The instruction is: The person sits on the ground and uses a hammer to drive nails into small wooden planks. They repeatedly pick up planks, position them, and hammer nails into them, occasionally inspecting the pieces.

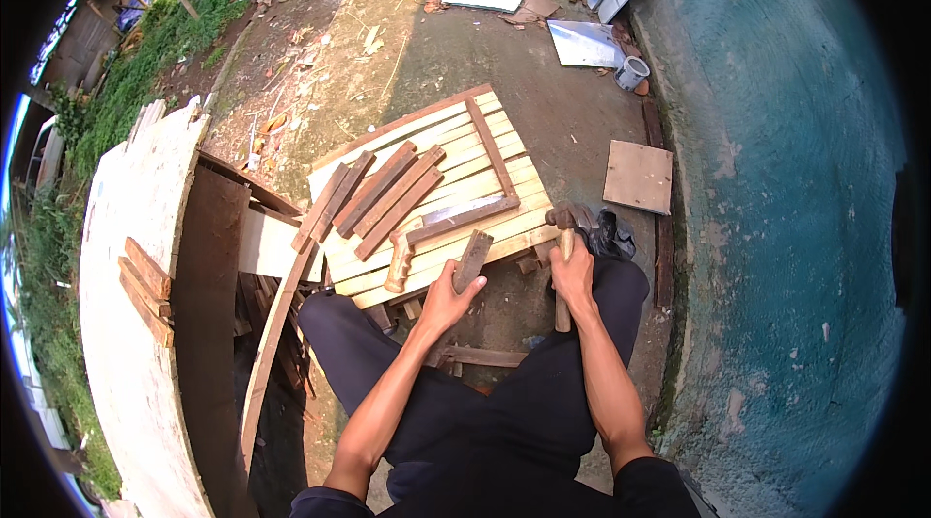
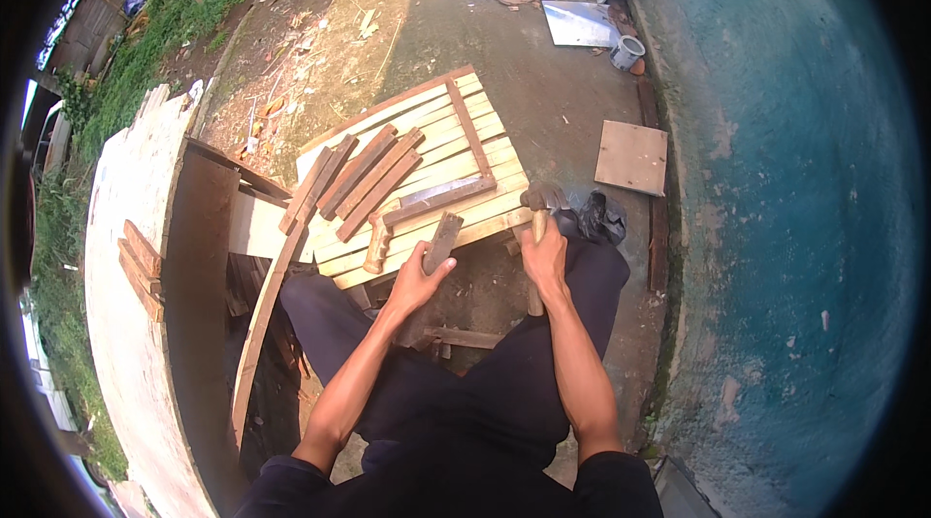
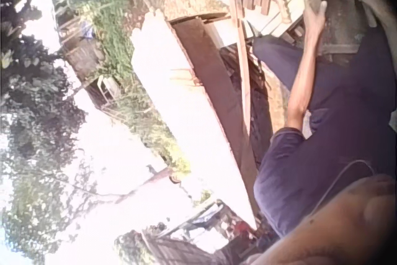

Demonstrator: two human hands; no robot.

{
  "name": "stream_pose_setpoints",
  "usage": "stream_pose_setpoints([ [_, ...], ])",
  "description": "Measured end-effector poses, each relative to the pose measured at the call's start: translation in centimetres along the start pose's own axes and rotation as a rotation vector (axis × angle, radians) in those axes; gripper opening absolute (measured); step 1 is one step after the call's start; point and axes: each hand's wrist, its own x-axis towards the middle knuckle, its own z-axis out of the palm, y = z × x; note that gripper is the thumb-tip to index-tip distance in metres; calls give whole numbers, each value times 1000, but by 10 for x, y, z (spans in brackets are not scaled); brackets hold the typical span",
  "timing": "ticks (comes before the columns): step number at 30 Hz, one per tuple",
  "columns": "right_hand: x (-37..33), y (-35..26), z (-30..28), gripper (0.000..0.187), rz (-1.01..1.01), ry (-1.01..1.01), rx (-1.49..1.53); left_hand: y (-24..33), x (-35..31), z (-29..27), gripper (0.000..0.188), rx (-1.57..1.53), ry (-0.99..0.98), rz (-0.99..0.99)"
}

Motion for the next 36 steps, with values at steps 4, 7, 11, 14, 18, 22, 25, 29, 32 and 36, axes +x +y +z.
stream_pose_setpoints([
  [4, 6, -10, 10, 36, -35, 130, 17, 9, 43, -15, 58, 289, 284, 272],
  [7, 6, -15, 18, 38, 14, 157, 12, 17, 85, -6, 51, 423, 283, 324],
  [11, 11, -18, 24, 40, 9, 160, 3, 20, 115, 3, 52, 635, 139, 116],
  [14, 19, -16, 27, 42, -19, 171, -4, 19, 115, -4, 47, 654, 147, 106],
  [18, 28, -13, 40, 45, 29, 188, -40, 23, 101, -46, 46, 521, 222, 182],
  [22, 30, -11, 62, 41, 39, 213, -138, 38, 66, -98, 52, 403, 250, 246],
  [25, 35, -3, 82, 42, 39, 201, -248, 56, 34, -126, 55, 197, 212, 89],
  [29, 43, 11, 105, 33, -126, 234, -363, 70, -14, -142, 49, 256, 342, 365],
  [32, 46, 7, 109, 37, -174, 241, -473, 69, -32, -143, 41, 297, 446, 443],
  [36, 51, -49, 85, 44, -350, 323, -179, 50, -41, -136, 42, 287, 547, 596],
])
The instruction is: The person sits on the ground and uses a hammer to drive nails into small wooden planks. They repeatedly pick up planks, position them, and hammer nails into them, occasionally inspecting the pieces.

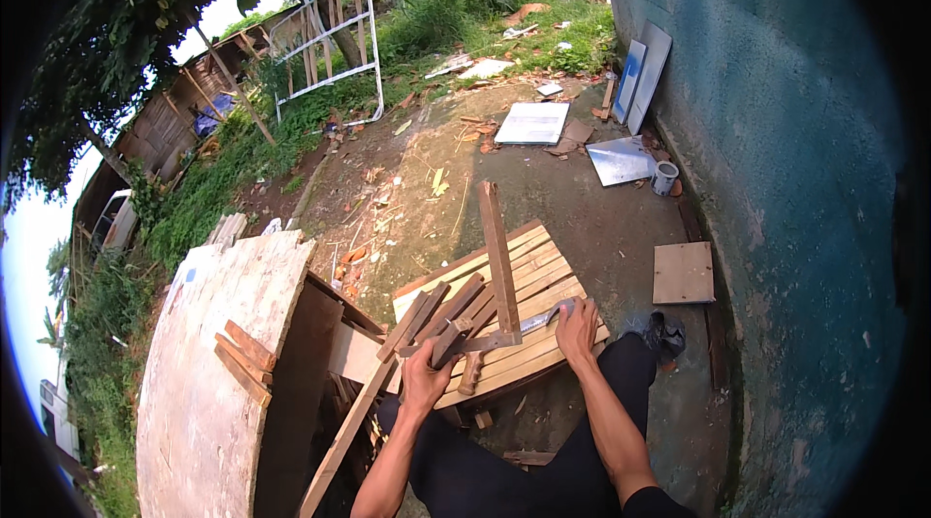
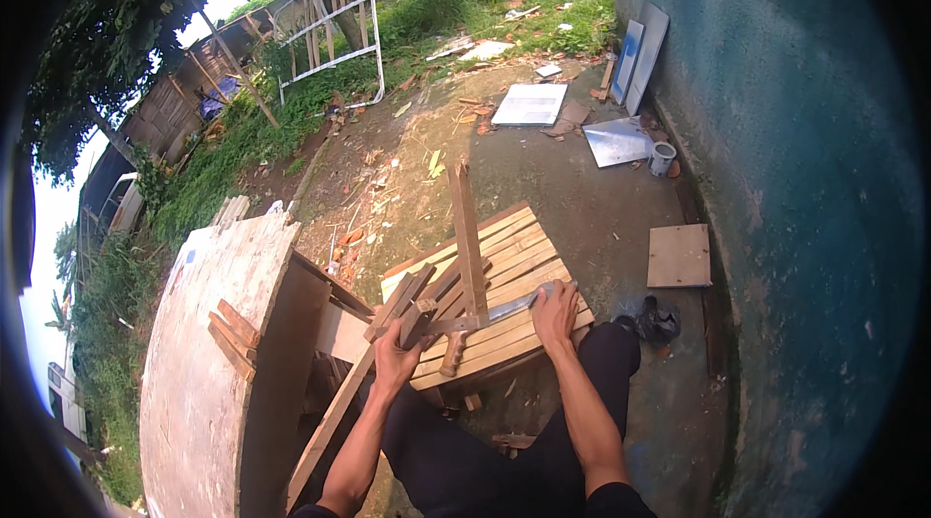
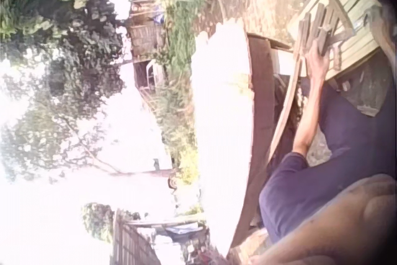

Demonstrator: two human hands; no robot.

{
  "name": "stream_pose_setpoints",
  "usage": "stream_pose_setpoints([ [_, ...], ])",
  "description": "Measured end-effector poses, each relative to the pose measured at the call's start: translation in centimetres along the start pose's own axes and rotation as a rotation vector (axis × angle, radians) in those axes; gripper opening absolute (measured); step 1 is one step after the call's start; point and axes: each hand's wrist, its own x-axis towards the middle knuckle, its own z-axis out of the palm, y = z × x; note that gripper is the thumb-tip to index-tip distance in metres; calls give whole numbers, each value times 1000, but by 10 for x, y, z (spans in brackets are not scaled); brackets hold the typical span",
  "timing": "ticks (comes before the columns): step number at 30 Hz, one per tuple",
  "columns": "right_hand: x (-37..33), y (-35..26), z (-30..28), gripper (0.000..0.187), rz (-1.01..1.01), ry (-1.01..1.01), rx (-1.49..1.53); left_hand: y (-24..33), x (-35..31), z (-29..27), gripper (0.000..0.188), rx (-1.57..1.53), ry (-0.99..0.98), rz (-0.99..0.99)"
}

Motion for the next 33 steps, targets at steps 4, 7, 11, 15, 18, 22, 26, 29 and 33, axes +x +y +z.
stream_pose_setpoints([
  [4, 54, -75, -56, 70, 222, -418, 876, -4, -29, 19, 39, 81, -3, 96],
  [7, 77, -121, -82, 81, 166, -473, 891, -6, -39, 34, 41, 117, -55, 120],
  [11, 76, -131, -88, 87, 163, -519, 516, -12, -51, 47, 42, 103, -87, 220],
  [15, 59, -115, -77, 65, 42, -496, 630, -16, -57, 59, 39, 47, -116, 169],
  [18, 26, -105, -71, 53, -174, -393, 639, -16, -55, 54, 35, -136, -128, -209],
  [22, -4, -92, -62, 53, -222, -383, 740, -9, -34, 23, 38, -290, -123, -326],
  [26, -20, -74, -47, 54, -190, -516, 910, 7, -1, -8, 48, -288, -135, -23],
  [29, -32, -62, -31, 52, -204, -537, 868, 10, 24, -18, 49, -178, -308, -140],
  [33, -39, -47, -16, 49, -246, -465, 853, 13, 42, -8, 53, -168, -399, -27],
])
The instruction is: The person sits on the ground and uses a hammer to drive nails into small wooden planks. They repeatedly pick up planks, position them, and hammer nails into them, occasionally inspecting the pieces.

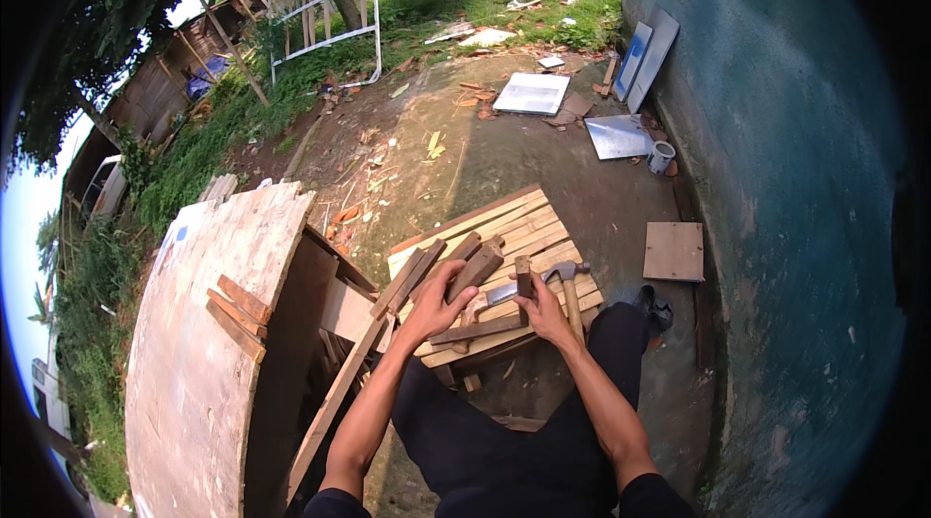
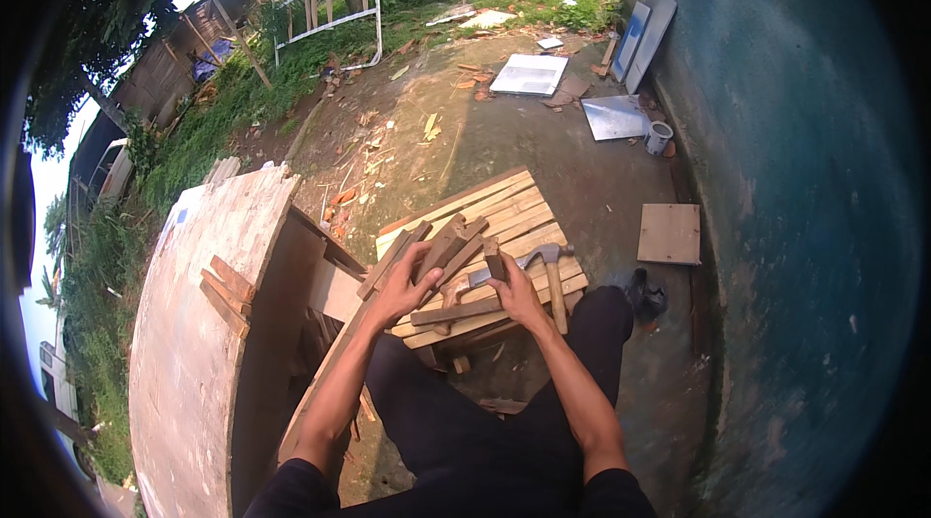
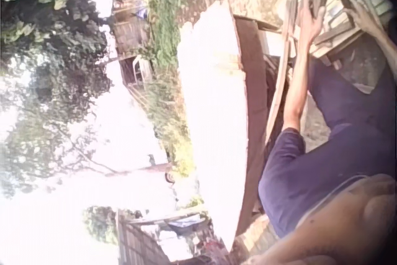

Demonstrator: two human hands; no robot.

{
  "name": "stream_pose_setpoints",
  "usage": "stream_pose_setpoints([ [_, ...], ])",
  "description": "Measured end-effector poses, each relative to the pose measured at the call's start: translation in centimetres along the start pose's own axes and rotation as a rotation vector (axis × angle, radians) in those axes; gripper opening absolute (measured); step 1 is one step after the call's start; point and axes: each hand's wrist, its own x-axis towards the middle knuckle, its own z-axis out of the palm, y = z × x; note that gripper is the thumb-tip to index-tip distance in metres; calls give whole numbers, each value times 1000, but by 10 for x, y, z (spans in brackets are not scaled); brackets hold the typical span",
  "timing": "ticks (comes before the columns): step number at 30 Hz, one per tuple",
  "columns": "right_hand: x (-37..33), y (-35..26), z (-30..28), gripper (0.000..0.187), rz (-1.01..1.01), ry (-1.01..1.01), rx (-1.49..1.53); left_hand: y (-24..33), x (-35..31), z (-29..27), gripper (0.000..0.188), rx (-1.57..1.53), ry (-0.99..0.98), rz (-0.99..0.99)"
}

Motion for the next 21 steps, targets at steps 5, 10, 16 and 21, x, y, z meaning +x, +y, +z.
stream_pose_setpoints([
  [5, -3, -1, -6, 57, 158, -7, -57, 10, 22, 3, 59, 23, -183, 12],
  [10, -2, -21, -13, 70, -123, 121, -241, 25, 48, 25, 52, 160, -128, 1],
  [16, 8, -40, -30, 70, -143, 149, -195, 32, 78, 38, 40, -52, -287, -78],
  [21, 9, -42, -36, 72, -148, 209, -180, 35, 87, 48, 46, -420, -344, -328],
])
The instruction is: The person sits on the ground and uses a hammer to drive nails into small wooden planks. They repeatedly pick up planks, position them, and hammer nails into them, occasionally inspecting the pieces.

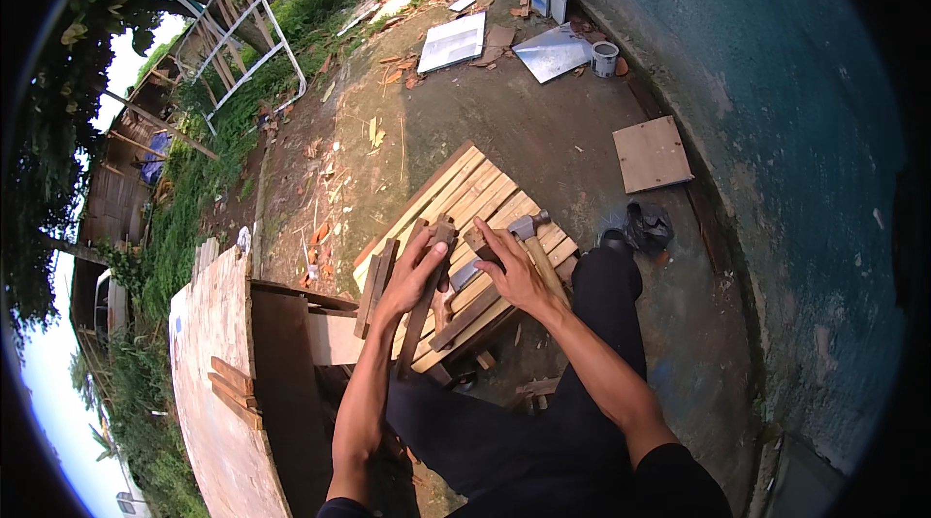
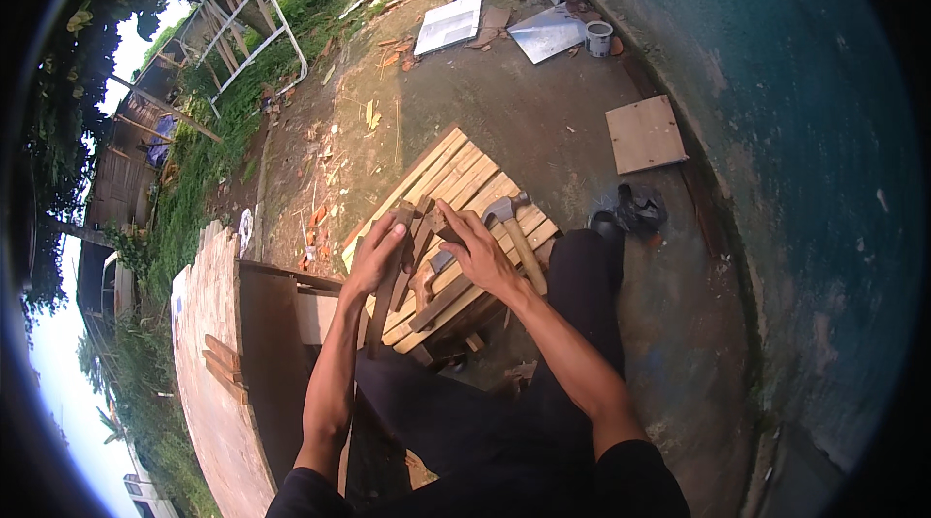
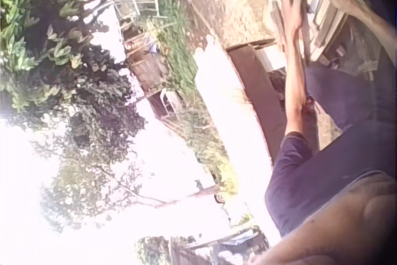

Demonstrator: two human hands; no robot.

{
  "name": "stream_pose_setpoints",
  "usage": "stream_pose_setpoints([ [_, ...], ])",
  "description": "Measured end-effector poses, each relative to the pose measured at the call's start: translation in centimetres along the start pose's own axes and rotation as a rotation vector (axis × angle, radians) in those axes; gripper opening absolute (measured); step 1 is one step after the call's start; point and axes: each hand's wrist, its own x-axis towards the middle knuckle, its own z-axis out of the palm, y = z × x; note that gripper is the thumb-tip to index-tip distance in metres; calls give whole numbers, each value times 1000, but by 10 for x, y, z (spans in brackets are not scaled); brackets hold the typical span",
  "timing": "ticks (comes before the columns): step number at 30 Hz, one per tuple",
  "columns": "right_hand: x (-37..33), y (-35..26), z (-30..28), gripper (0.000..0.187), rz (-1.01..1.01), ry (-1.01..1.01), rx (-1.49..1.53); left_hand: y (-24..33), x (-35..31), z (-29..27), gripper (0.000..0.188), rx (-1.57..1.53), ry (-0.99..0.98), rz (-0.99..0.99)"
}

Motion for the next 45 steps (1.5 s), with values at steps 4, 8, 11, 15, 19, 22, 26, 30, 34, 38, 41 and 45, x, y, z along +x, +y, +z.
stream_pose_setpoints([
  [4, 0, 3, 1, 75, -20, 9, 18, -1, 3, 3, 56, -26, -53, 51],
  [8, 1, 4, 2, 77, -53, 28, 11, -5, 5, 1, 57, 3, -6, 115],
  [11, 1, 3, 2, 75, -4, 13, 30, -10, 5, -3, 54, -1, 6, 55],
  [15, 1, 2, 3, 74, 75, -20, 44, -11, 8, -9, 47, 128, 67, 78],
  [19, 3, 2, 4, 73, 39, 2, 58, 0, 9, -5, 47, 261, 68, 92],
  [22, 3, 2, 4, 75, -8, 44, 23, 13, 6, 4, 47, 373, 99, 123],
  [26, 2, 2, 4, 75, 65, 10, 36, 27, 3, 10, 48, 535, 104, 190],
  [30, 2, 2, 5, 75, 65, 21, 26, 30, 8, 11, 48, 460, 97, 105],
  [34, 3, 4, 5, 74, 67, 22, 67, 28, 11, 7, 50, 486, 95, 88],
  [38, 4, 2, 5, 74, 97, 9, 53, 29, 14, 4, 53, 509, 110, 54],
  [41, 4, 1, 5, 73, 111, 6, 53, 32, 14, 6, 54, 545, 118, 26],
  [45, 5, 0, 3, 72, 108, 8, 56, 38, 12, 10, 53, 616, 125, 32],
])
